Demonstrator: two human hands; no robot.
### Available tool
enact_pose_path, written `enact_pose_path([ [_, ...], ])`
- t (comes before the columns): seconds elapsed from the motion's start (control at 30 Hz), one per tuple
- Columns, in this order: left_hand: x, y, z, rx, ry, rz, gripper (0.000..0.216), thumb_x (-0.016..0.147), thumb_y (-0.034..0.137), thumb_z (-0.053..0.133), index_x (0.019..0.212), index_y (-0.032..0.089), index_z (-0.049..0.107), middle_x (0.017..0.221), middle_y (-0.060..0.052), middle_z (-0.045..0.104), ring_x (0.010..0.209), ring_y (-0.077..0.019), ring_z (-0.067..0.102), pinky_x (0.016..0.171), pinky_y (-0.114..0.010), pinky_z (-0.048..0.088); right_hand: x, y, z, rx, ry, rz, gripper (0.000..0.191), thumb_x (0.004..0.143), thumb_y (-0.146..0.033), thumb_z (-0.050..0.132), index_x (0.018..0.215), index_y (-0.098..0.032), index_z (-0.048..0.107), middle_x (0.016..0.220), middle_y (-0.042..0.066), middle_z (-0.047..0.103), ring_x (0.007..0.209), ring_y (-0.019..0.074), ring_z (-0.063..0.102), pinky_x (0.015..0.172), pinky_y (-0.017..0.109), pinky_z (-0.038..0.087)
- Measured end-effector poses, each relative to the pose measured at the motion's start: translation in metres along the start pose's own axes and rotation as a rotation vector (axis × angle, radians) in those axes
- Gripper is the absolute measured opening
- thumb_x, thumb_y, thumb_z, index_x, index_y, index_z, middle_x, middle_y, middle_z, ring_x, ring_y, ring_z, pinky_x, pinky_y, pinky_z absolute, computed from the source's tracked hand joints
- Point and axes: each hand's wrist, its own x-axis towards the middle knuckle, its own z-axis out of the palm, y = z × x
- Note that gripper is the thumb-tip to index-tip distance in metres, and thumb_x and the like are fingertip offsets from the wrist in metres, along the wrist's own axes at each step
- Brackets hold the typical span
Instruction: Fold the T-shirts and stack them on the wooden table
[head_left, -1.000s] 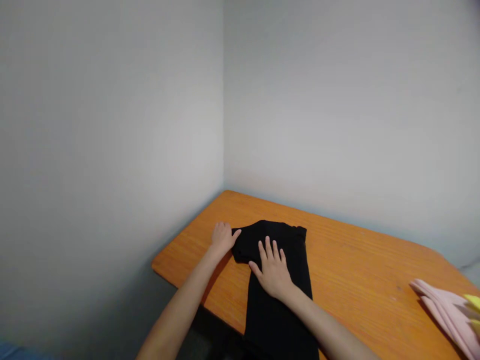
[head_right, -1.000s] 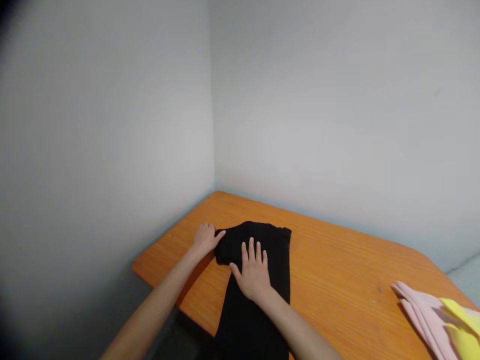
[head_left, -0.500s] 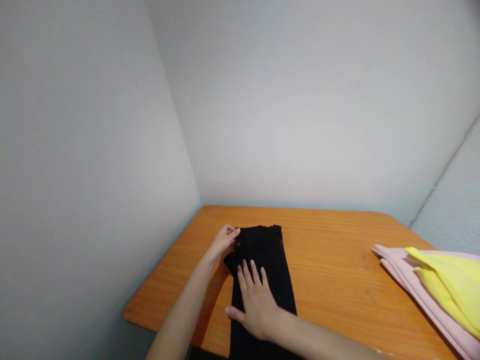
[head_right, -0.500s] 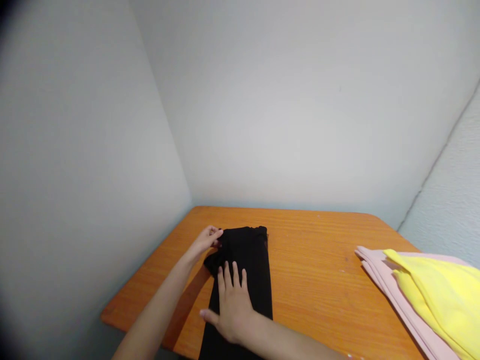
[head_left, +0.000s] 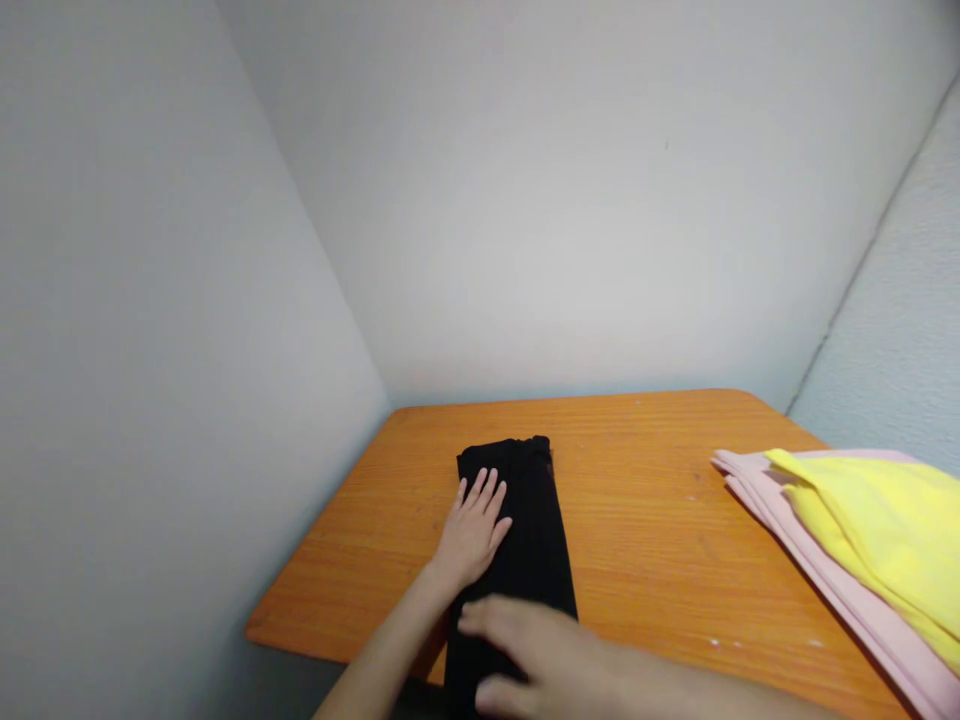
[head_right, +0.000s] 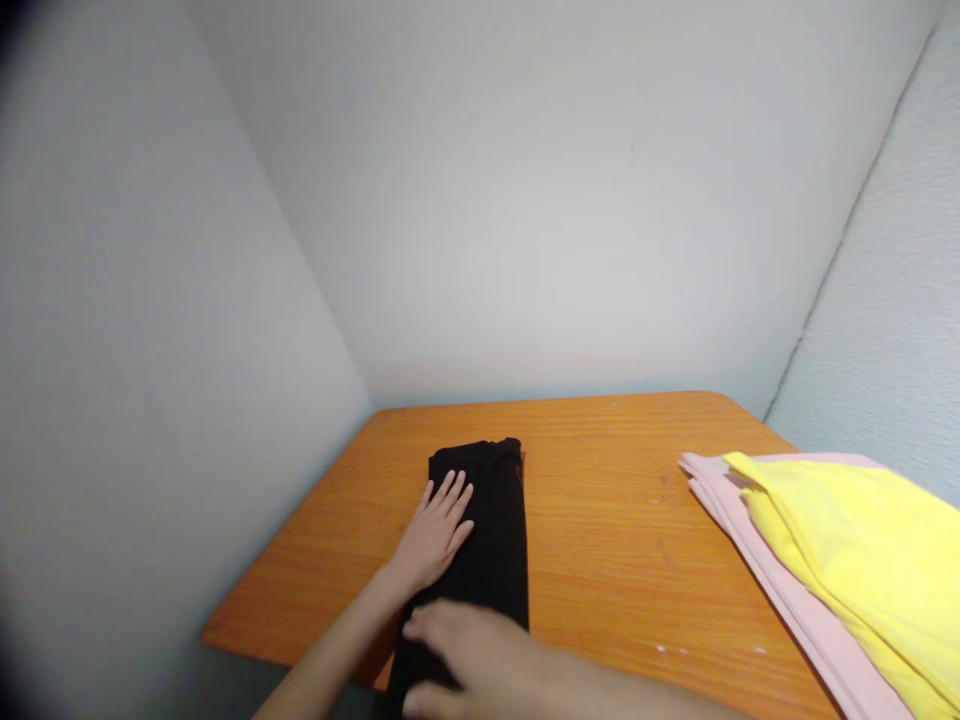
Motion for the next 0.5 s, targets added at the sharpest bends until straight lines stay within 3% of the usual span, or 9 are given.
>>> enact_pose_path([
  [0.07, -0.014, 0.010, -0.004, 0.013, 0.035, -0.001, 0.057, 0.100, 0.043, 0.033, 0.152, 0.022, 0.024, 0.160, -0.008, 0.010, 0.148, -0.0255, 0.005, 0.119, -0.053, 0.015, 0.009, 0.014, -0.044, -0.029, 0.170, 0.317, 0.036, 0.095, -0.035, 0.057, 0.128, -0.021, 0.058, 0.126, 0.010, 0.059, 0.112, 0.0225, 0.058, 0.098, 0.036, 0.048],
  [0.13, -0.027, 0.023, -0.003, -0.013, 0.041, -0.014, 0.062, 0.099, 0.050, 0.034, 0.153, 0.024, 0.020, 0.161, -0.009, 0.006, 0.148, -0.0273, 0.003, 0.118, -0.054, 0.017, 0.016, 0.034, -0.079, -0.059, 0.246, 0.441, 0.034, 0.096, -0.036, 0.056, 0.125, -0.018, 0.058, 0.126, 0.011, 0.056, 0.110, 0.0232, 0.057, 0.096, 0.042, 0.048],
  [0.2, -0.037, 0.035, 0.001, -0.053, 0.021, -0.032, 0.065, 0.097, 0.055, 0.034, 0.153, 0.025, 0.020, 0.161, -0.010, 0.005, 0.148, -0.0283, 0.003, 0.118, -0.054, 0.018, 0.020, 0.053, -0.099, -0.069, 0.263, 0.479, 0.035, 0.097, -0.037, 0.056, 0.125, -0.016, 0.055, 0.126, 0.011, 0.054, 0.108, 0.0228, 0.057, 0.093, 0.044, 0.050],
  [0.33, -0.042, 0.040, 0.001, -0.150, -0.045, -0.047, 0.063, 0.096, 0.055, 0.038, 0.151, 0.025, 0.026, 0.161, -0.010, 0.007, 0.148, -0.0280, 0.005, 0.118, -0.056, 0.014, 0.018, 0.072, -0.106, -0.071, 0.247, 0.532, 0.034, 0.097, -0.037, 0.055, 0.124, -0.016, 0.056, 0.123, 0.009, 0.055, 0.106, 0.0224, 0.057, 0.090, 0.042, 0.051],
  [0.5, -0.067, 0.006, -0.028, -0.405, -0.043, -0.046, 0.050, 0.102, 0.032, 0.027, 0.151, 0.028, 0.023, 0.160, -0.002, 0.017, 0.147, -0.0151, 0.016, 0.120, -0.041, 0.021, 0.005, 0.064, -0.102, -0.061, 0.186, 0.521, 0.039, 0.097, -0.038, 0.055, 0.130, -0.018, 0.053, 0.135, 0.011, 0.048, 0.118, 0.0255, 0.051, 0.100, 0.049, 0.043],
])
